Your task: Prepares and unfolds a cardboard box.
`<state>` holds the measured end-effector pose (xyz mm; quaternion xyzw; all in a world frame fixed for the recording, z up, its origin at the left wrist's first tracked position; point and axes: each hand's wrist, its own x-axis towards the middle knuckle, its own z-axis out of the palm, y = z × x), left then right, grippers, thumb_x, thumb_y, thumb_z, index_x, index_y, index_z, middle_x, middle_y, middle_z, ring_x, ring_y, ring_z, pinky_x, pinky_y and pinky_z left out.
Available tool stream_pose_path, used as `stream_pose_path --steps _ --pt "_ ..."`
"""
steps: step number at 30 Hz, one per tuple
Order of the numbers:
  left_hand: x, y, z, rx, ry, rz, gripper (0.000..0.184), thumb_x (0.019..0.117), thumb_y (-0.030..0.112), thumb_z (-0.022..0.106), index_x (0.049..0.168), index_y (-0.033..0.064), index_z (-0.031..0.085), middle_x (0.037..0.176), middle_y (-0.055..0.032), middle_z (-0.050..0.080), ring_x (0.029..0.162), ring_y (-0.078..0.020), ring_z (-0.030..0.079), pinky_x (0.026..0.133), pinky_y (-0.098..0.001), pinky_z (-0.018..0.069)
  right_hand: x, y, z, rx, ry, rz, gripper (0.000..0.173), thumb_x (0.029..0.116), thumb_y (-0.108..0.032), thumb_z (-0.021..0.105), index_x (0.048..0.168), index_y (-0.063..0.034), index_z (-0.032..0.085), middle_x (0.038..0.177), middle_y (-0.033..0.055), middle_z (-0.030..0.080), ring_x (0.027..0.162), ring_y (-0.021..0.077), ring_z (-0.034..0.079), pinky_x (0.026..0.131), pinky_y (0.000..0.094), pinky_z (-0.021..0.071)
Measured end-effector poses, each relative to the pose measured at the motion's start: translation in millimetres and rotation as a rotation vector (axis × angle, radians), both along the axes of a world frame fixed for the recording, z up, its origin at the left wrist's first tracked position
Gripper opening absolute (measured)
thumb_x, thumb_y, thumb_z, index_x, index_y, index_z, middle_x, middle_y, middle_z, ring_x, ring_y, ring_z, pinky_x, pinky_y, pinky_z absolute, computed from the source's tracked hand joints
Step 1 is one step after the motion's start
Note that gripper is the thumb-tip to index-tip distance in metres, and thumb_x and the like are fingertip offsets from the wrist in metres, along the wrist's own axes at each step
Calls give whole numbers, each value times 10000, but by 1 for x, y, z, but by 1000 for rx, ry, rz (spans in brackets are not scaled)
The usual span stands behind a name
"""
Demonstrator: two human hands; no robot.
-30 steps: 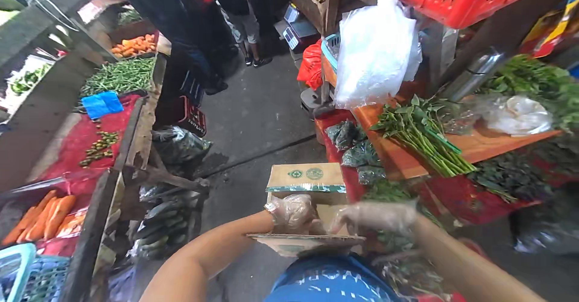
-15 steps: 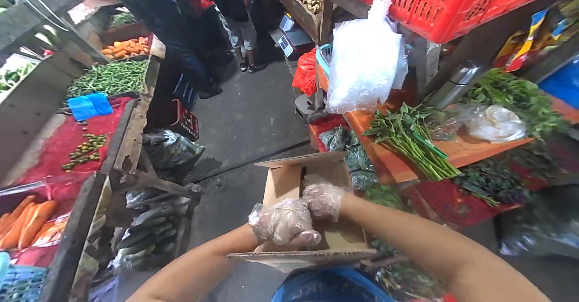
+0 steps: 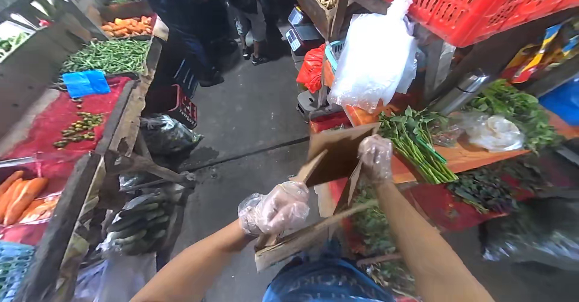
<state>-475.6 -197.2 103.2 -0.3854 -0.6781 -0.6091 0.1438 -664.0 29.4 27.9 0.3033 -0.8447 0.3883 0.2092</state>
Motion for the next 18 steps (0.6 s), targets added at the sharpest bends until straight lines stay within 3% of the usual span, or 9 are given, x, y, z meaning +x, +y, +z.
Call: stream_pose_path --steps 3,6,8,9,11,13,15,16,18 --pt "0 12 15 282 -315 -89 431 1050 468 477 700 227 551 700 136 540 721 35 532 686 -155 431 -17 0 -3 39 -145 -311 478 1026 -224 341 928 97 682 958 305 681 999 489 656 913 656 457" --pt "-27 -1 12 519 -375 -276 361 1005 418 565 699 242 644 669 160 577 683 43 556 710 -155 441 -19 1 0 -87 -401 -254 441 1094 -268 400 1145 79 667 1165 280 660 1161 407 626 1024 581 470" --pt "-42 -25 7 682 -324 -398 388 1036 354 511 725 192 676 637 138 589 662 15 586 762 -196 478 -18 18 -6 -411 -558 -117 457 1077 -257 497 1396 70 488 1387 231 567 1279 255 570 1086 413 478" --pt "-44 -37 6 728 -309 -401 433 1056 353 472 715 177 671 617 129 586 644 3 595 773 -213 496 -15 32 -11 -523 -639 -58 563 1059 -255 524 1507 40 351 1474 217 494 1320 213 536 1089 368 479" --pt "-43 -60 5 762 -296 -411 484 1080 351 424 713 155 671 607 111 590 637 -18 608 802 -240 517 -2 62 -29 -446 -858 49 923 925 -357 640 1619 -26 128 1573 225 387 1376 242 493 1081 404 489" --pt "-38 -73 10 773 -292 -429 492 1085 355 412 731 151 687 629 105 615 664 -23 628 840 -249 521 17 76 -49 -274 -1084 174 1103 785 -327 793 1618 -41 128 1512 201 469 1309 231 558 1048 409 520" --pt "-34 -78 21 794 -277 -442 487 1080 367 427 747 151 708 649 103 643 686 -24 654 857 -247 533 27 75 -61 -243 -1242 214 849 783 -124 789 1501 4 354 1271 131 632 1095 149 658 935 336 574" --pt "-31 -81 27 798 -255 -450 482 1079 362 432 757 143 716 659 95 653 698 -34 663 871 -259 536 31 71 -60 -264 -1324 195 671 831 -25 728 1430 26 430 1171 118 654 1006 137 663 883 324 576" --pt "-25 -91 36 827 -207 -379 475 1071 359 446 769 135 736 662 83 662 700 -59 669 844 -279 545 40 57 -49 -355 -1389 137 501 888 70 617 1361 26 460 1033 70 649 874 91 650 783 285 571"
